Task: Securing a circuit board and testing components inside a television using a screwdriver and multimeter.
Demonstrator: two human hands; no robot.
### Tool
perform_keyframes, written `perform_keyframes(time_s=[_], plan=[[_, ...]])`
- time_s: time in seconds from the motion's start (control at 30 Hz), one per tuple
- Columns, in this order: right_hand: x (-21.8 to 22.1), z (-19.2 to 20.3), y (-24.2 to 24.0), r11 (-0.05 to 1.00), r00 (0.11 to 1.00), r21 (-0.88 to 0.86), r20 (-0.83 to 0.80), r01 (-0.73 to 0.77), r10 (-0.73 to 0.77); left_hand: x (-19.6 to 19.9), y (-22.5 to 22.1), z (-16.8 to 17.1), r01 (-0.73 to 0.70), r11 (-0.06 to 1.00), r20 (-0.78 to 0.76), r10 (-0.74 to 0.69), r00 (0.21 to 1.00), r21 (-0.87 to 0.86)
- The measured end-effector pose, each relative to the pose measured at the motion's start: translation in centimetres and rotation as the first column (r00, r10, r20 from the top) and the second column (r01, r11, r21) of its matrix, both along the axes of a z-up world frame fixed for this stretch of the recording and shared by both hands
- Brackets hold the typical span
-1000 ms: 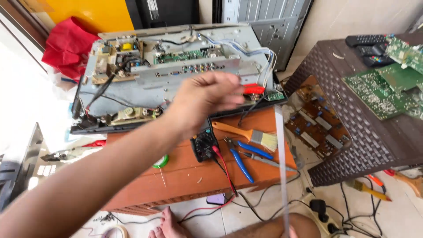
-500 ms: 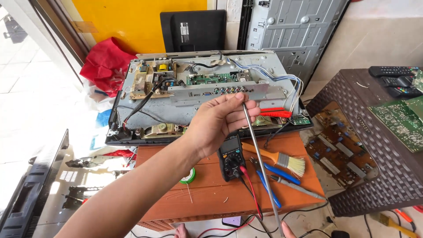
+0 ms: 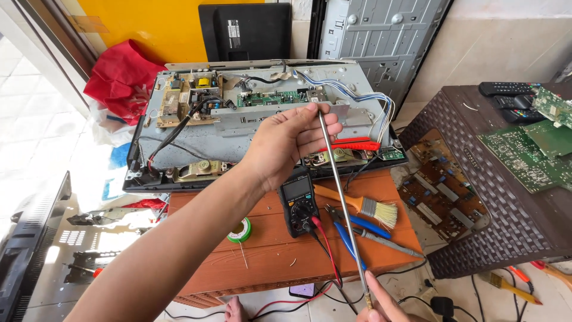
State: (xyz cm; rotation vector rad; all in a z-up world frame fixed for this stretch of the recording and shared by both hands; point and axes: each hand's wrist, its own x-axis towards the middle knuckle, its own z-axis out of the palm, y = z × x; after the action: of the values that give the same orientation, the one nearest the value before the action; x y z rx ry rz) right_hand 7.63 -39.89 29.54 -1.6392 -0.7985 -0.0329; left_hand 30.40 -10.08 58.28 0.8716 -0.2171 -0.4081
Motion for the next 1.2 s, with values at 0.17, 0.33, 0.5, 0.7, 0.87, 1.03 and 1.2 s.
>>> perform_keyframes(time_s=[0.17,0.33,0.5,0.7,0.87,1.03,1.2], plan=[[-0.6,11.4,4.1,0.906,0.846,-0.195,-0.327,0.375,-0.42,3.6,1.9,0.2,-0.323,0.818,0.23,0.239,0.943,0.476],[1.0,13.7,5.1,0.871,0.742,-0.279,-0.457,0.403,-0.49,9.0,4.0,-3.6,-0.932,0.203,0.954,-0.062,0.293,0.299],[1.6,14.0,5.6,0.872,0.664,-0.287,-0.567,0.396,-0.488,12.6,1.8,-6.3,-0.939,0.1,0.858,-0.448,0.252,0.328],[2.3,15.4,6.4,0.857,0.625,-0.336,-0.587,0.39,-0.514,14.1,0.1,-7.5,-0.908,0.075,0.808,-0.49,0.327,0.413],[2.6,15.6,6.6,0.848,0.601,-0.341,-0.6,0.406,-0.529,14.1,0.1,-7.6,-0.903,0.067,0.803,-0.488,0.342,0.425],[2.8,16.2,7.2,0.837,0.592,-0.35,-0.594,0.42,-0.545,13.7,0.1,-7.2,-0.903,0.086,0.811,-0.482,0.333,0.422],[2.7,15.9,6.9,0.866,0.651,-0.356,-0.573,0.35,-0.498,13.4,0.1,-7.0,-0.905,0.066,0.81,-0.477,0.341,0.419]])
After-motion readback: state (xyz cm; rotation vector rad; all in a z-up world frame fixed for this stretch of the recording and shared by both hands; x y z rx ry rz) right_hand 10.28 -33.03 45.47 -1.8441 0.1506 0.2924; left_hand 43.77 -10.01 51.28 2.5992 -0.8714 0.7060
